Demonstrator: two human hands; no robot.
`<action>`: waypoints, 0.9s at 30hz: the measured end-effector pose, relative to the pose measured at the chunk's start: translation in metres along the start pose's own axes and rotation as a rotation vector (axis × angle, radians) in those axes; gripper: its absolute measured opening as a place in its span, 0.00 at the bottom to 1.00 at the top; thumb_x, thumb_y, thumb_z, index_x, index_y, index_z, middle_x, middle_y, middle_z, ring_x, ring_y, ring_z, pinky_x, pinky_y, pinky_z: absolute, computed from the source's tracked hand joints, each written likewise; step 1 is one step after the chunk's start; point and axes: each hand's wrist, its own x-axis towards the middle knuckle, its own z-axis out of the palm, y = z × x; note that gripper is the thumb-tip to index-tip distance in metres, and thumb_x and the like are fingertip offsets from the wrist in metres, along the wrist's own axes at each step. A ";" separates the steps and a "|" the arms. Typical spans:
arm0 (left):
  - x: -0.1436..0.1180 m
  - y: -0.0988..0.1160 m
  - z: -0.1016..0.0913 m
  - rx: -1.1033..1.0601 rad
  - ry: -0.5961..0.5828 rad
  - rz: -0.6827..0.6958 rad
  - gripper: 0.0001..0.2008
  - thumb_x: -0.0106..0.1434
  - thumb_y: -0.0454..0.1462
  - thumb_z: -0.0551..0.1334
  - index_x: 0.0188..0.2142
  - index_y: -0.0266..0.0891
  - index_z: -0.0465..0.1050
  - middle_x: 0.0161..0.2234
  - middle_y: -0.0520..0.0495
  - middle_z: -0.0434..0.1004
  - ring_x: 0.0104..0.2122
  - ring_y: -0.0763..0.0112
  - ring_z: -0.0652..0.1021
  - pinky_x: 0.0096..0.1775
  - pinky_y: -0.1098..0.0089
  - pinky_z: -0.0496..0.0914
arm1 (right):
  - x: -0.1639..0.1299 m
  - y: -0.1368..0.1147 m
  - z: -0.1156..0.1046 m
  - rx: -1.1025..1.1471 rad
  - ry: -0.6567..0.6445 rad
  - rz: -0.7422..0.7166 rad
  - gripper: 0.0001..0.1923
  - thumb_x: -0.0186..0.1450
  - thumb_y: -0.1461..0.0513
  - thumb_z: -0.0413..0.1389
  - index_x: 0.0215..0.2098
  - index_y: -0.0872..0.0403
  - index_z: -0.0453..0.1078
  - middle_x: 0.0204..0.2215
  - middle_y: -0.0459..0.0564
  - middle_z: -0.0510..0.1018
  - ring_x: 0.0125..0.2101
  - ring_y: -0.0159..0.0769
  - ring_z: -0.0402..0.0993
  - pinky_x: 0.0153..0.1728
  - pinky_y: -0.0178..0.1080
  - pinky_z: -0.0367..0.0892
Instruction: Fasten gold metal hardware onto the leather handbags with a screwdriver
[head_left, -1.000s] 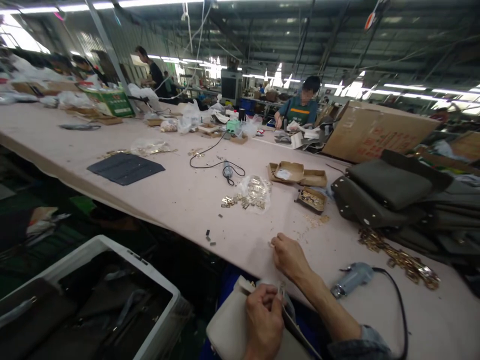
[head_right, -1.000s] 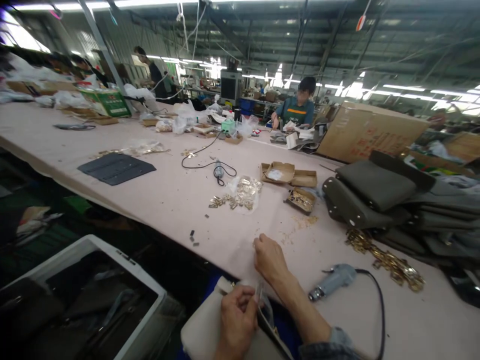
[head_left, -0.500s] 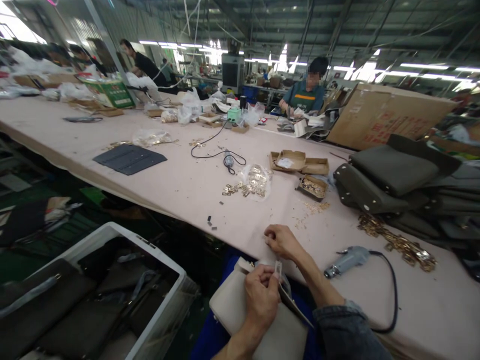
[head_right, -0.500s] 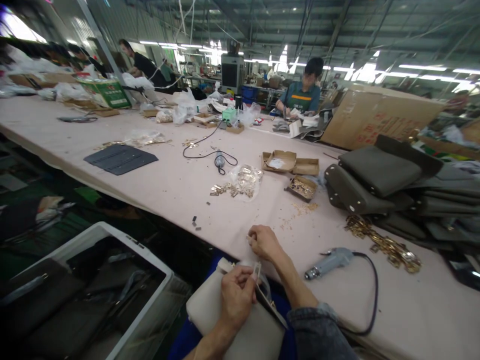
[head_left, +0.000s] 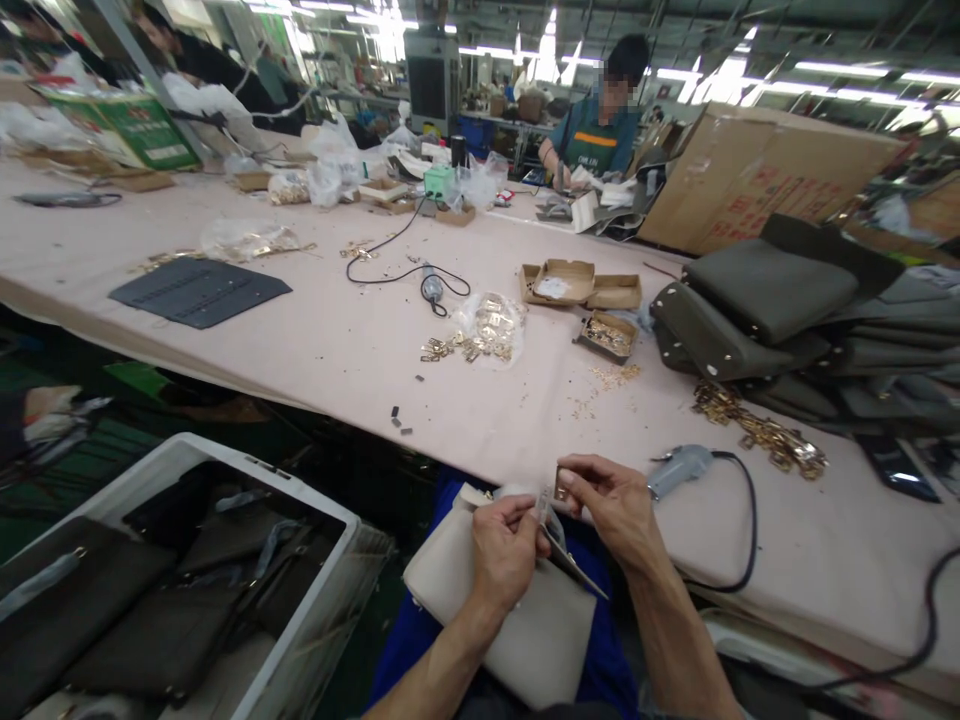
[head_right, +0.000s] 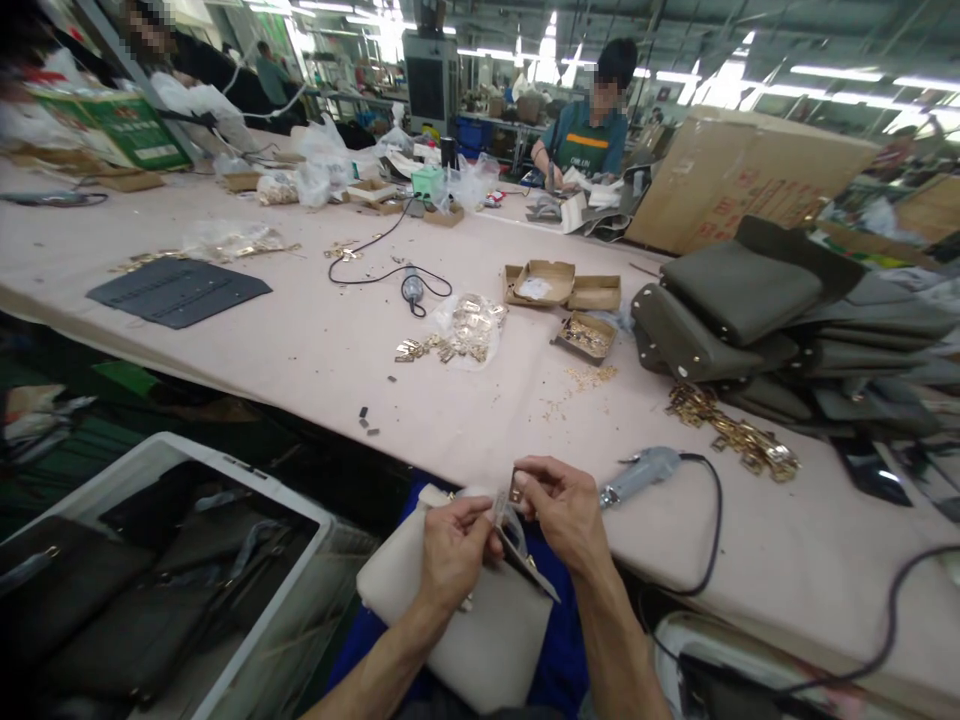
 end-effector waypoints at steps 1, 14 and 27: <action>0.001 0.001 -0.001 0.016 -0.021 0.002 0.15 0.61 0.41 0.67 0.40 0.29 0.80 0.18 0.48 0.76 0.16 0.71 0.74 0.22 0.74 0.70 | -0.005 0.002 0.002 0.013 0.000 0.015 0.20 0.62 0.51 0.67 0.44 0.57 0.78 0.21 0.47 0.76 0.20 0.34 0.71 0.23 0.36 0.69; 0.002 0.008 -0.007 0.100 -0.171 0.051 0.14 0.67 0.36 0.59 0.40 0.33 0.84 0.23 0.46 0.78 0.21 0.70 0.76 0.27 0.74 0.72 | -0.018 0.013 0.018 -0.060 0.052 -0.059 0.13 0.65 0.53 0.65 0.40 0.55 0.80 0.27 0.48 0.78 0.26 0.35 0.76 0.29 0.36 0.72; 0.004 0.001 -0.012 0.092 -0.196 0.055 0.15 0.68 0.39 0.60 0.44 0.33 0.83 0.23 0.46 0.78 0.22 0.68 0.77 0.29 0.72 0.75 | -0.024 0.004 0.028 -0.160 0.120 -0.115 0.13 0.67 0.51 0.62 0.39 0.52 0.80 0.28 0.49 0.77 0.26 0.36 0.75 0.28 0.37 0.73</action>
